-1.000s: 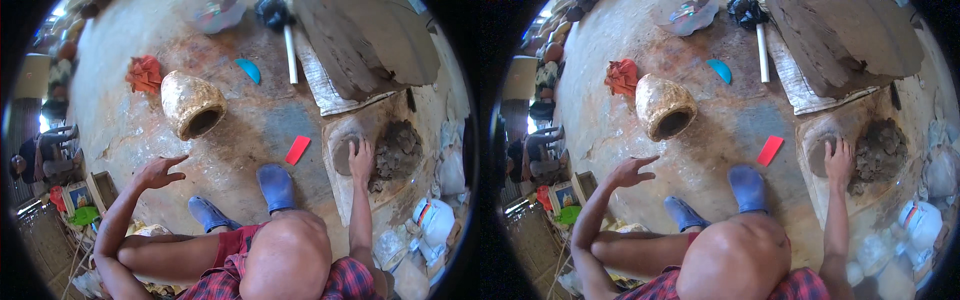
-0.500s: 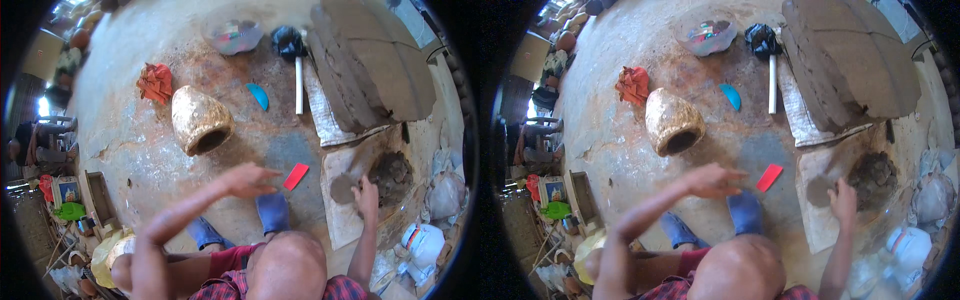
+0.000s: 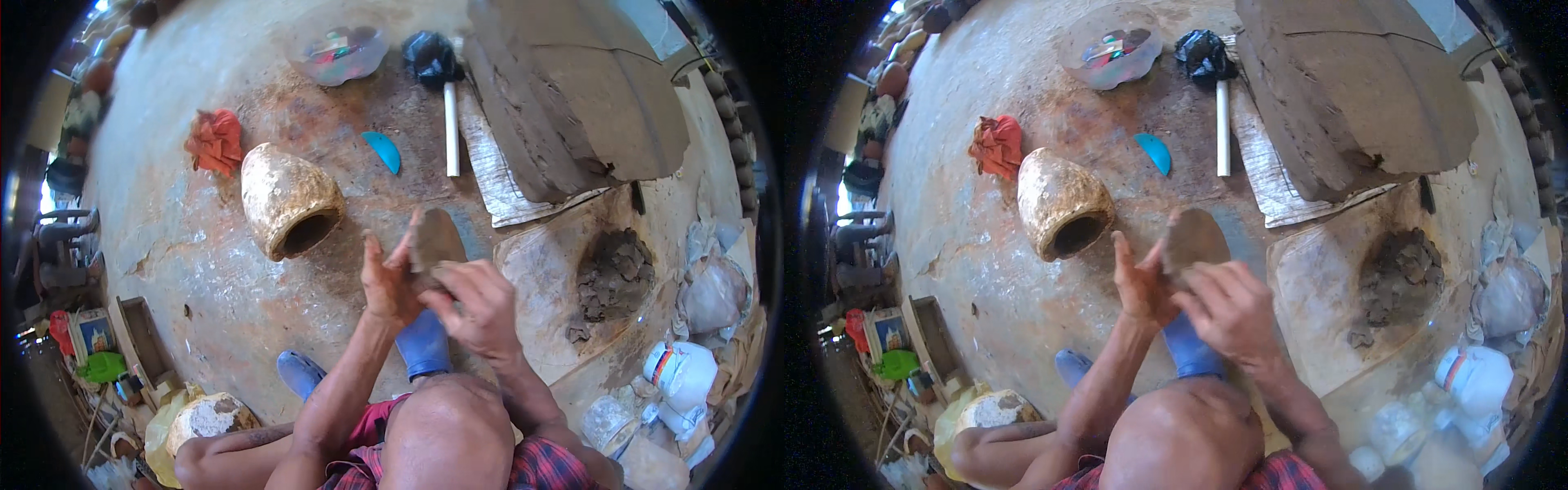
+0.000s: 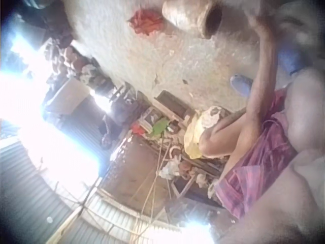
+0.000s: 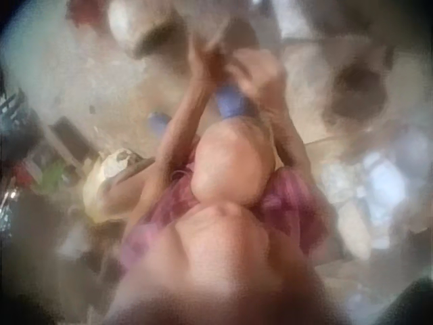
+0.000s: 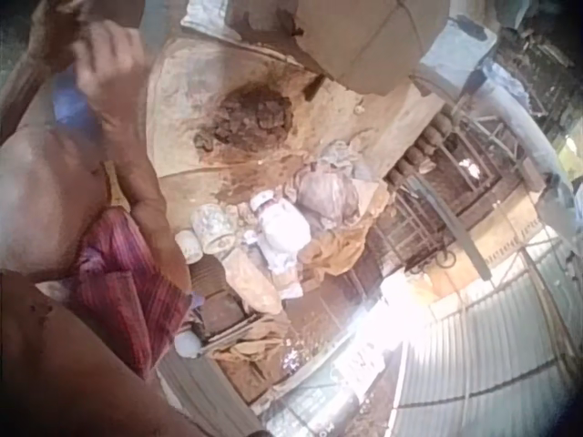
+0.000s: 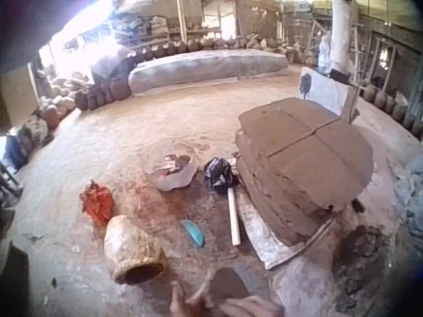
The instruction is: The person shapes a clay vessel by hand, scraping and smoothing its exterior with a small red tool, then inserts a white pipe into a hole in the vessel, and finally breaks away a dried clay shell to reveal a finished pot inside.
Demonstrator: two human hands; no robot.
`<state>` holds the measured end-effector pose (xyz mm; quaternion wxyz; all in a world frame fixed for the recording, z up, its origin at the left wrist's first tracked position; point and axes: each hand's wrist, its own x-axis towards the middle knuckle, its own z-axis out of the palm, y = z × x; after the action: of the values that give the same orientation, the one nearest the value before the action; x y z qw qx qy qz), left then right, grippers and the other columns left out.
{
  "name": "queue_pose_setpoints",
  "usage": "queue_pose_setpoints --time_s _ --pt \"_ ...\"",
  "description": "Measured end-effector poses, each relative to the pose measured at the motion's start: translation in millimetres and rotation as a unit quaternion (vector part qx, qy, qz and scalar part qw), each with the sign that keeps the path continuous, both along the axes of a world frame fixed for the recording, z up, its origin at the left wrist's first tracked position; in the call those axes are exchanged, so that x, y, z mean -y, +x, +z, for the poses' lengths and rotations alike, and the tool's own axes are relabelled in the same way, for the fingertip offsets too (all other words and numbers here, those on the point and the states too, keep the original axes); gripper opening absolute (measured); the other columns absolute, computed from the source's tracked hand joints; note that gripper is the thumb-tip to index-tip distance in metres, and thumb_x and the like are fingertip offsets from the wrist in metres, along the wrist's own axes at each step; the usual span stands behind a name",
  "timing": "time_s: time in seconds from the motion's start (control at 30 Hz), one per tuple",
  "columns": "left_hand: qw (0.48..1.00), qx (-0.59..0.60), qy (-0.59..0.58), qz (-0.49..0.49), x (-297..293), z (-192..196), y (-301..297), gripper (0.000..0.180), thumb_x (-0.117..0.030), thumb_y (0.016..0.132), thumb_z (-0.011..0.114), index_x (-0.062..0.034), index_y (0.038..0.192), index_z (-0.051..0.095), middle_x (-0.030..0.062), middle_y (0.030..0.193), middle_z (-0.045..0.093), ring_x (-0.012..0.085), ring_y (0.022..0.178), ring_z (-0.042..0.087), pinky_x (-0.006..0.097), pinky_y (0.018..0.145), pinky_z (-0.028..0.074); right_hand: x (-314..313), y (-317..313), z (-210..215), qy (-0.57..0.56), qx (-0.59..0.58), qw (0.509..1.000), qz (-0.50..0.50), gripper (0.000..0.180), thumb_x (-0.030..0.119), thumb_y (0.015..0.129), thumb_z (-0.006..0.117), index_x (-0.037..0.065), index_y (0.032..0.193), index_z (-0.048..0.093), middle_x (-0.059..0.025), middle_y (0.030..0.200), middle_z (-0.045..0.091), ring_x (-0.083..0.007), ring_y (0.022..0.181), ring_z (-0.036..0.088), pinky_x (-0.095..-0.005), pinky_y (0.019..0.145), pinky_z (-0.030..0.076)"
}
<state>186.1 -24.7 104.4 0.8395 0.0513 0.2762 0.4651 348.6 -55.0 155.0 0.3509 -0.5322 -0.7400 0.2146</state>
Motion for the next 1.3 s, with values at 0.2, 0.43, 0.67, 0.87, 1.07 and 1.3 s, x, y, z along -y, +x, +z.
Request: queue_pose_setpoints --time_s 0.2,0.43,0.67,0.87,1.07,1.3 --pt "0.996 0.010 0.007 0.084 7 -25 -45 0.104 -0.075 0.094 0.057 -0.0092 0.169 0.030 0.0177 0.167 0.043 0.0382 0.151 0.045 0.059 0.123 0.037 -16 -5 -41 -0.128 -0.175 0.967 -0.137 0.045 0.015 0.091 0.080 -0.001 0.131 0.067 -0.0177 0.122 0.073 -0.0278 0.107 0.072 -0.0383 0.091 0.058" --pt "0.983 -0.153 0.075 0.073 26 -38 -81 0.084 -0.027 0.094 0.078 -0.0054 0.165 0.040 0.0128 0.152 0.059 0.0256 0.137 0.058 0.041 0.115 0.047 -28 -24 -106 -0.395 -0.333 0.856 0.026 0.053 0.008 0.092 0.078 -0.004 0.139 0.058 -0.0134 0.123 0.075 -0.0207 0.112 0.072 -0.0353 0.094 0.058" --pt "0.815 -0.571 0.076 -0.064 61 -72 -155 0.037 -0.009 0.093 0.079 -0.0001 0.128 0.070 0.0085 0.122 0.074 0.0116 0.103 0.066 0.032 0.087 0.054 -59 -73 -156 -0.284 -0.221 0.928 0.092 0.048 0.008 0.083 0.088 0.006 0.126 0.066 -0.0118 0.113 0.074 -0.0200 0.105 0.073 -0.0371 0.082 0.060" --pt "0.581 -0.790 0.174 0.089 38 -67 -178 0.028 -0.009 0.085 0.084 0.0017 0.108 0.073 0.0178 0.096 0.073 0.0299 0.088 0.074 0.037 0.081 0.058 -91 -130 -177 -0.123 -0.296 0.938 0.129 0.047 0.014 0.081 0.090 0.006 0.122 0.069 -0.0126 0.107 0.067 -0.0281 0.101 0.072 -0.0377 0.079 0.062" --pt "0.504 -0.825 0.132 0.217 24 -67 -171 0.031 -0.009 0.082 0.090 0.0019 0.105 0.073 0.0141 0.094 0.074 0.0246 0.086 0.076 0.036 0.074 0.063 -104 -153 -174 -0.087 -0.248 0.961 0.083 0.048 0.017 0.080 0.091 0.005 0.122 0.068 -0.0132 0.104 0.068 -0.0317 0.095 0.071 -0.0420 0.078 0.060" --pt "0.449 -0.844 0.175 0.233 22 -69 -181 0.042 -0.014 0.076 0.097 0.0008 0.104 0.069 0.0125 0.099 0.072 0.0247 0.087 0.075 0.033 0.072 0.066 -109 -163 -183 0.002 -0.229 0.971 0.060 0.050 0.021 0.078 0.092 0.006 0.118 0.068 -0.0144 0.103 0.068 -0.0374 0.092 0.070 -0.0446 0.082 0.058"
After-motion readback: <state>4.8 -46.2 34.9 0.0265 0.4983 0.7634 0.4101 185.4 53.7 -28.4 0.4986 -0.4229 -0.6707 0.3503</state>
